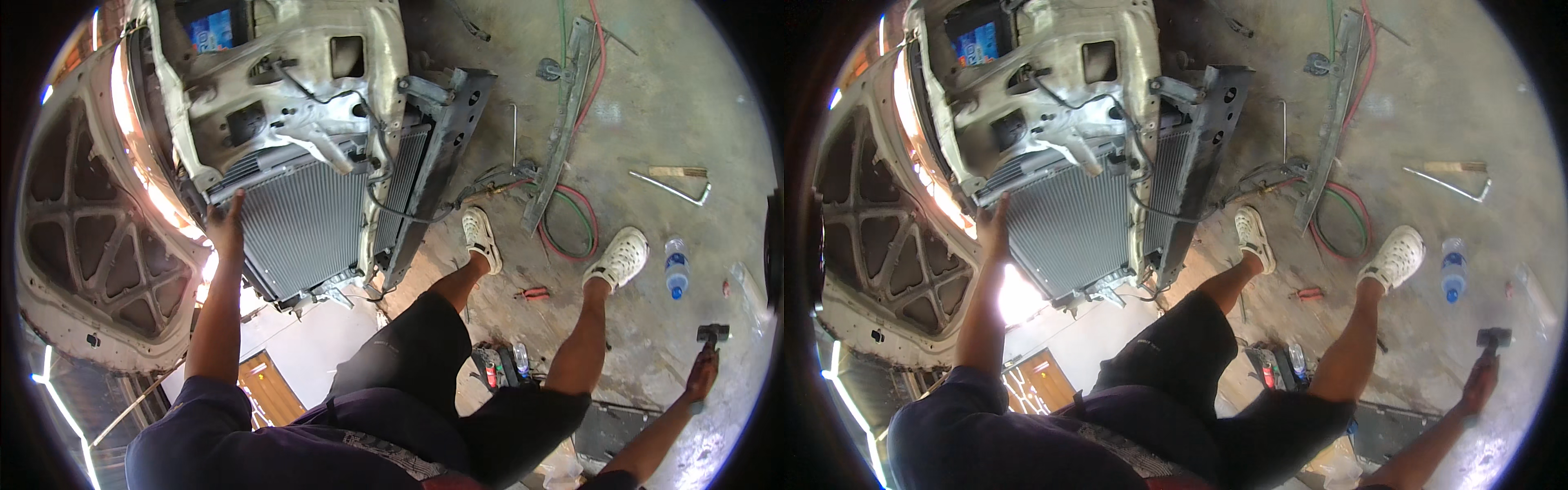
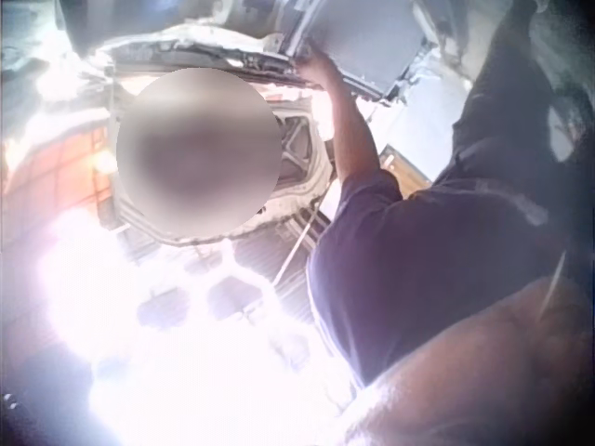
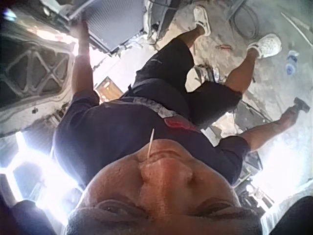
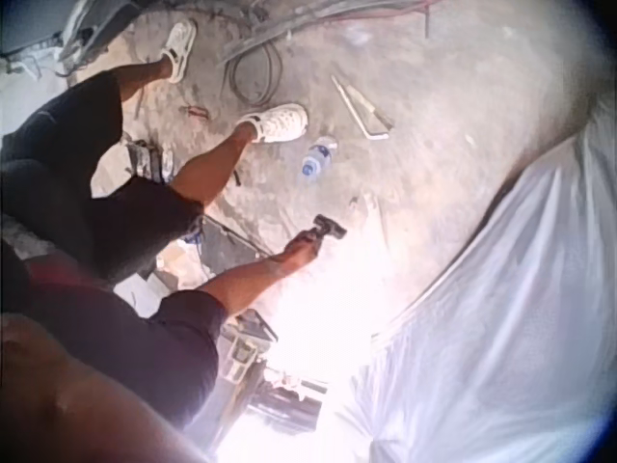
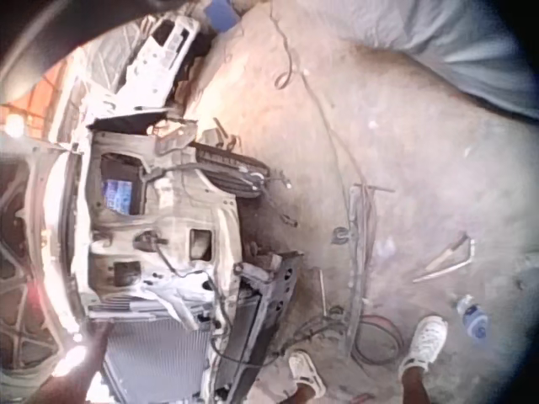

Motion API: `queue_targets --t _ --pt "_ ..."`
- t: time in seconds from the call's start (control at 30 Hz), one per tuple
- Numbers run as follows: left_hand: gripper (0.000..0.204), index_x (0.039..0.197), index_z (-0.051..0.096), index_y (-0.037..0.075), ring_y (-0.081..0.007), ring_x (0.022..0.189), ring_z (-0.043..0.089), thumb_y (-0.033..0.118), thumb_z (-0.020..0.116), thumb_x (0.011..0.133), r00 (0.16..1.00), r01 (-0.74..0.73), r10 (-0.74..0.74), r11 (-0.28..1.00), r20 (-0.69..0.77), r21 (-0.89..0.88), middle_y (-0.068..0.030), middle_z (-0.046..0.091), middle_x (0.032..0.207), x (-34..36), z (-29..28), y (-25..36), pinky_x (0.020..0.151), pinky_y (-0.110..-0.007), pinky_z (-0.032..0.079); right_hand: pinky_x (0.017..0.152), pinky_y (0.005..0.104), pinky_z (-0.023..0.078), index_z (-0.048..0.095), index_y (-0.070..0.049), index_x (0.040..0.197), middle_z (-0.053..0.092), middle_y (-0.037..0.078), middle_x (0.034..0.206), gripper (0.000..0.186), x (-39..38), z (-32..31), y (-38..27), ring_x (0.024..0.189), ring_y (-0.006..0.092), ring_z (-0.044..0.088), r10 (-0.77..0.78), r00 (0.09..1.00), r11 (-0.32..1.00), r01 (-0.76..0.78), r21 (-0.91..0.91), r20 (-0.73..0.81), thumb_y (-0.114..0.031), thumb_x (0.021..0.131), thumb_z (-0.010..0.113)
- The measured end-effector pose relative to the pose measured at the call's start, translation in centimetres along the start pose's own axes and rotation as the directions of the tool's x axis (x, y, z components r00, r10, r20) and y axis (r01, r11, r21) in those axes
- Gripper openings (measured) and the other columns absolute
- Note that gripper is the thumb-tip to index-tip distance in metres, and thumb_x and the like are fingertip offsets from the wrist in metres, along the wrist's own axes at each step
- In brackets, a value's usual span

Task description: The person places a car radiator into the front of a vehicle's engine bay and uses a hammer to tap a mounting bracket into position.

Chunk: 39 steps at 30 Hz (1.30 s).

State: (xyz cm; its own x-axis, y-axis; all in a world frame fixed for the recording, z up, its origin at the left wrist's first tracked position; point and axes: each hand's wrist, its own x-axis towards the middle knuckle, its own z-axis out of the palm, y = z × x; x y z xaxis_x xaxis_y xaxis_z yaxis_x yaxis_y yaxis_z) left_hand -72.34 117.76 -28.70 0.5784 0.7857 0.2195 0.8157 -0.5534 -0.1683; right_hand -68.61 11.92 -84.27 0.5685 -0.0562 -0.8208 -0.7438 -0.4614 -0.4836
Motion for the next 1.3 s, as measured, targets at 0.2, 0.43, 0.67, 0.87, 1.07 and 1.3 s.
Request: queue_targets --t 0.2,0.43,0.67,0.87,1.07,1.3 --pt "0.065 0.092 0.069 -0.003 -0.0320 0.063 0.055 0.060 0.083 0.091 0.980 -0.197 0.190 0.967 0.059 0.163 -0.0185 0.063 0.070 1.1 -1.6 -0.9 0.066 -0.046 0.048 0.059 0.0224 0.045 0.049 -0.007 0.158 0.057 -0.002 0.093 0.059 -23.1 8.8 -20.3 0.069 0.0066 0.052 0.195 0.977 0.671 -0.194 0.716 0.081 -0.021 0.103 0.067" --pt "0.044 0.113 0.071 -0.004 -0.0180 0.075 0.063 0.038 0.078 0.102 0.902 -0.357 0.345 0.934 0.261 -0.002 -0.0146 0.072 0.085 1.5 -3.7 -2.9 0.075 -0.032 0.052 0.057 0.0238 0.048 0.061 -0.006 0.136 0.060 -0.001 0.083 0.044 -36.9 25.8 -35.6 0.064 0.0095 0.056 0.203 0.967 0.759 -0.253 0.600 0.152 -0.035 0.105 0.070" --pt "0.046 0.110 0.075 0.001 -0.0440 0.081 0.075 0.046 0.076 0.101 0.895 -0.434 0.443 0.890 0.039 -0.141 -0.0281 0.072 0.085 0.9 -2.4 -3.4 0.071 -0.048 0.055 0.052 0.0313 0.047 0.060 -0.005 0.121 0.059 0.004 0.084 0.027 -40.9 47.4 -43.2 0.061 0.0148 0.054 0.100 0.907 0.514 -0.398 0.759 0.408 -0.030 0.111 0.062" --pt "0.047 0.111 0.077 0.000 -0.0456 0.079 0.075 0.045 0.073 0.102 0.932 -0.361 0.349 0.913 -0.097 -0.190 -0.0267 0.074 0.083 0.3 -1.2 -3.3 0.071 -0.051 0.056 0.053 0.0347 0.050 0.055 -0.010 0.112 0.059 0.004 0.084 0.021 -39.0 57.7 -48.2 0.064 0.0166 0.056 0.113 0.975 0.327 -0.216 0.920 0.189 -0.030 0.113 0.059" --pt "0.045 0.115 0.078 -0.003 -0.0445 0.087 0.077 0.039 0.076 0.100 0.940 -0.339 0.317 0.916 -0.128 -0.214 -0.0278 0.077 0.095 0.0 -0.9 -3.0 0.078 -0.049 0.060 0.051 0.0376 0.052 0.054 -0.009 0.112 0.057 0.005 0.078 0.020 -38.9 66.7 -50.6 0.061 0.0185 0.057 0.094 0.835 0.642 -0.467 0.608 0.542 -0.028 0.112 0.060" --pt "0.047 0.115 0.076 -0.009 -0.0437 0.085 0.077 0.035 0.077 0.101 0.912 -0.404 0.361 0.874 -0.194 -0.272 -0.0288 0.076 0.094 -0.2 -0.8 -3.0 0.076 -0.046 0.060 0.055 0.0370 0.054 0.054 -0.008 0.109 0.058 0.007 0.082 0.020 -34.8 58.0 -45.5 0.063 0.0198 0.058 0.172 0.959 0.498 -0.284 0.820 0.227 -0.028 0.113 0.057"
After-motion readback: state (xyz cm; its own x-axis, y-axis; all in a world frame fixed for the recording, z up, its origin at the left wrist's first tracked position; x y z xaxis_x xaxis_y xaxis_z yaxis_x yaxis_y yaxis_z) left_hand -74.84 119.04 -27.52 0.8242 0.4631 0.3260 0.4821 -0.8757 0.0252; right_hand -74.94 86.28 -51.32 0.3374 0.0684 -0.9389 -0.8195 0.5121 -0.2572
